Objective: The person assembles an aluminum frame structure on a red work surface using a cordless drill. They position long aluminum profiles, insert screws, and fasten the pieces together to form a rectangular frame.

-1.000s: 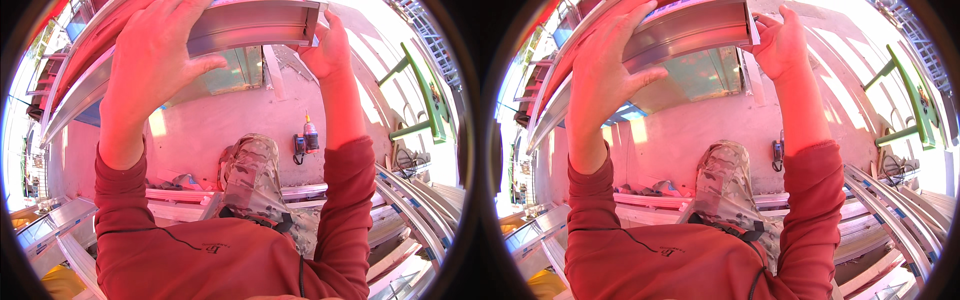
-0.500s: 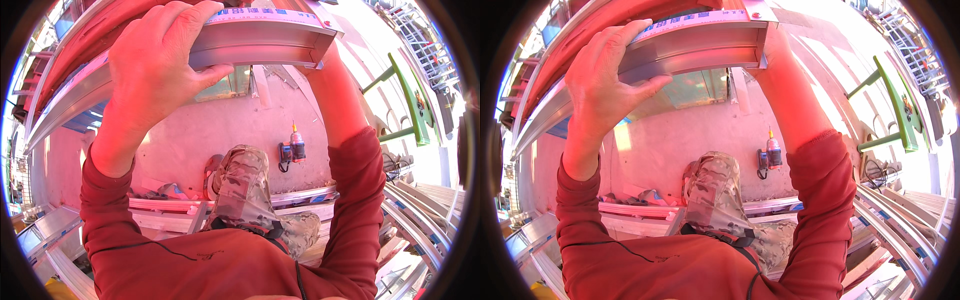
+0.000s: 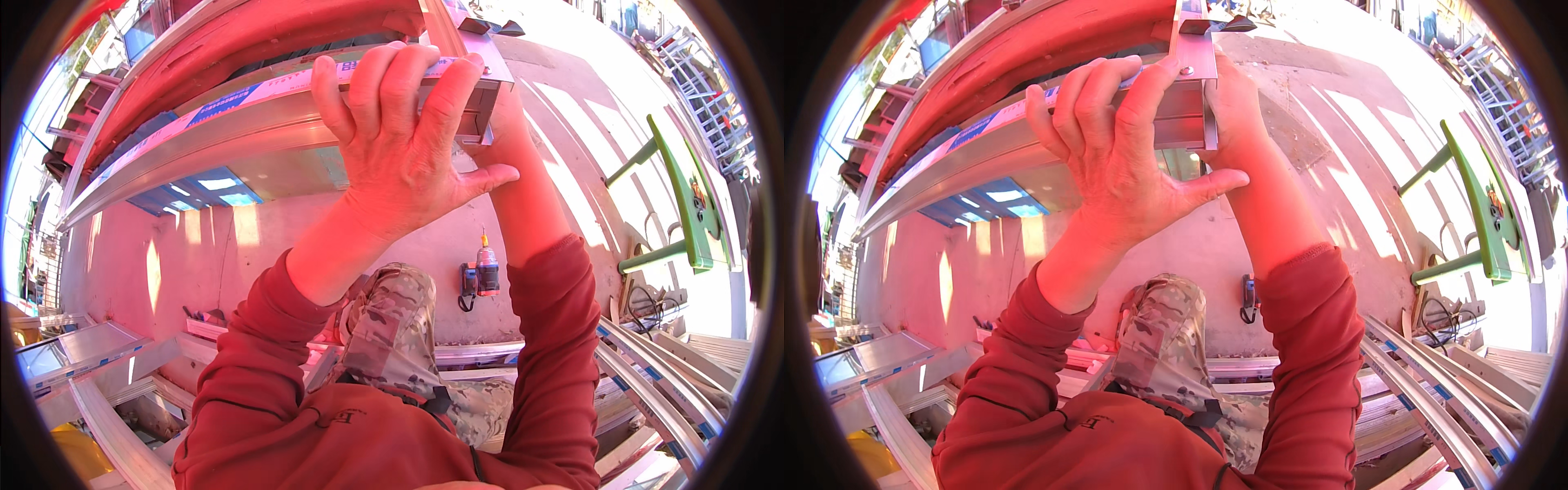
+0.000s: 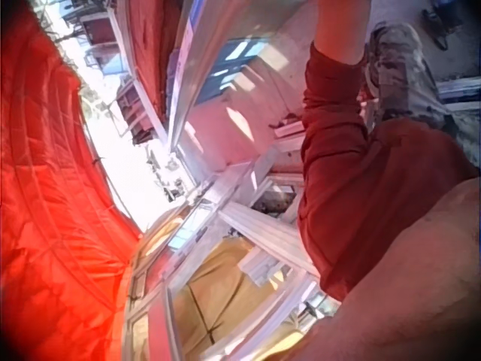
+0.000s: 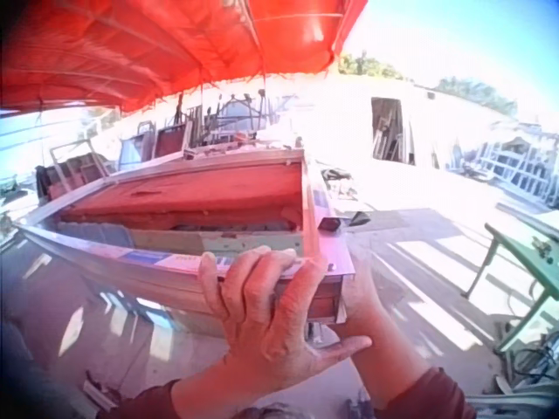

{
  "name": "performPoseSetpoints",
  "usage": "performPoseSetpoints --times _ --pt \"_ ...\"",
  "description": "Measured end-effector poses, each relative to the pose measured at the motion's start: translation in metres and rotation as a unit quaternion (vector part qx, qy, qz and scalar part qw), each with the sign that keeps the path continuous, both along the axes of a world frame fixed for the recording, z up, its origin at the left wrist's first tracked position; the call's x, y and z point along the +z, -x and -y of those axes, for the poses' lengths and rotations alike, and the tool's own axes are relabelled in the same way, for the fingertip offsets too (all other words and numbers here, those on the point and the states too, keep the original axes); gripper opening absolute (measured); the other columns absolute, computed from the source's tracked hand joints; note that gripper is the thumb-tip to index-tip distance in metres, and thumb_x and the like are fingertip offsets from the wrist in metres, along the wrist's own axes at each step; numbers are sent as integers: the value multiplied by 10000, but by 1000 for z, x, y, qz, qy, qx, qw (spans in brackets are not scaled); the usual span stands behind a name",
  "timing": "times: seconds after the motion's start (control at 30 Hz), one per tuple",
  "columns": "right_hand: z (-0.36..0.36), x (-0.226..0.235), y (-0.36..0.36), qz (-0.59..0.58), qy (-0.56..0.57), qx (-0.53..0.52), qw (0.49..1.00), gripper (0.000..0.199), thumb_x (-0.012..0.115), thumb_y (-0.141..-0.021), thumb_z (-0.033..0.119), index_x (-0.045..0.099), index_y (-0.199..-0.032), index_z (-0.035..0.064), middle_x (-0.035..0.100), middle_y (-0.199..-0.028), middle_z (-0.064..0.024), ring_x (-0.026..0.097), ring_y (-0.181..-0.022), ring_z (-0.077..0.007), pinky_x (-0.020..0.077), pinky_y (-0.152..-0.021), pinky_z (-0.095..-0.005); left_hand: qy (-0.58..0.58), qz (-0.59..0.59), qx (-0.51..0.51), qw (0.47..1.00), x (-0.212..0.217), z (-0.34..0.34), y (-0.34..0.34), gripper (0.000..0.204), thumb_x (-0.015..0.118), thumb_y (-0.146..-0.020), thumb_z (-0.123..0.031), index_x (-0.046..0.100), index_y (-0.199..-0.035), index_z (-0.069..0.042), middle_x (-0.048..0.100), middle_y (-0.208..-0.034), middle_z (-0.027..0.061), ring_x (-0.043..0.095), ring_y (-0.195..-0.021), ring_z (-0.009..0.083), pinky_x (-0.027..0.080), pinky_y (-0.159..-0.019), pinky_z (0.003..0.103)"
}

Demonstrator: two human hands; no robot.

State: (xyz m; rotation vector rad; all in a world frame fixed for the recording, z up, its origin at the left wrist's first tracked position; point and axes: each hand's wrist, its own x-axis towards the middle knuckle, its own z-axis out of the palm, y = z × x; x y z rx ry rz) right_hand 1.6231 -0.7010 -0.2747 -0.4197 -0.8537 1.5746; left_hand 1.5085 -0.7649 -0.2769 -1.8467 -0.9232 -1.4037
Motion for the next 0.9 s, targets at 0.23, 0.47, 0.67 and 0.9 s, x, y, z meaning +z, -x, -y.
performPoseSetpoints --times 0.23,0.47,0.67,0.9 --pt "-11 -2 -4 115 -88 -70 987 343 380 -1006 181 624 -1170 3 687 -1073 -121 702 -874 -210 577 -747 -351 -37 20 45 998 -2 -14 -19 848 897 -496 -332 530 -1240 -157 495 -1247 74 420 -1208 316 152 -1092 602" --pt "-4 2 8 -15 6 -9 1000 366 377 -1032 210 576 -1202 -45 665 -1080 -161 692 -912 -239 566 -774 -373 -50 -31 8 998 -2 -5 -2 773 901 -569 -359 546 -1227 -165 510 -1260 77 434 -1216 313 215 -1079 547" --pt "-7 0 12 -52 -2 -16 999 358 423 -1035 236 545 -1225 -42 653 -1089 -141 676 -899 -243 563 -752 -386 -37 -59 31 997 -3 21 33 373 880 -712 -311 723 -1013 -156 491 -1307 108 433 -1225 295 352 -1018 448" --pt "-7 4 8 -59 -2 -2 998 353 403 -1036 228 555 -1192 -50 663 -1041 -153 679 -879 -269 569 -750 -399 119 6 -8 993 -10 27 17 295 858 -692 -175 746 -954 -100 618 -980 37 530 -975 243 415 -878 360"
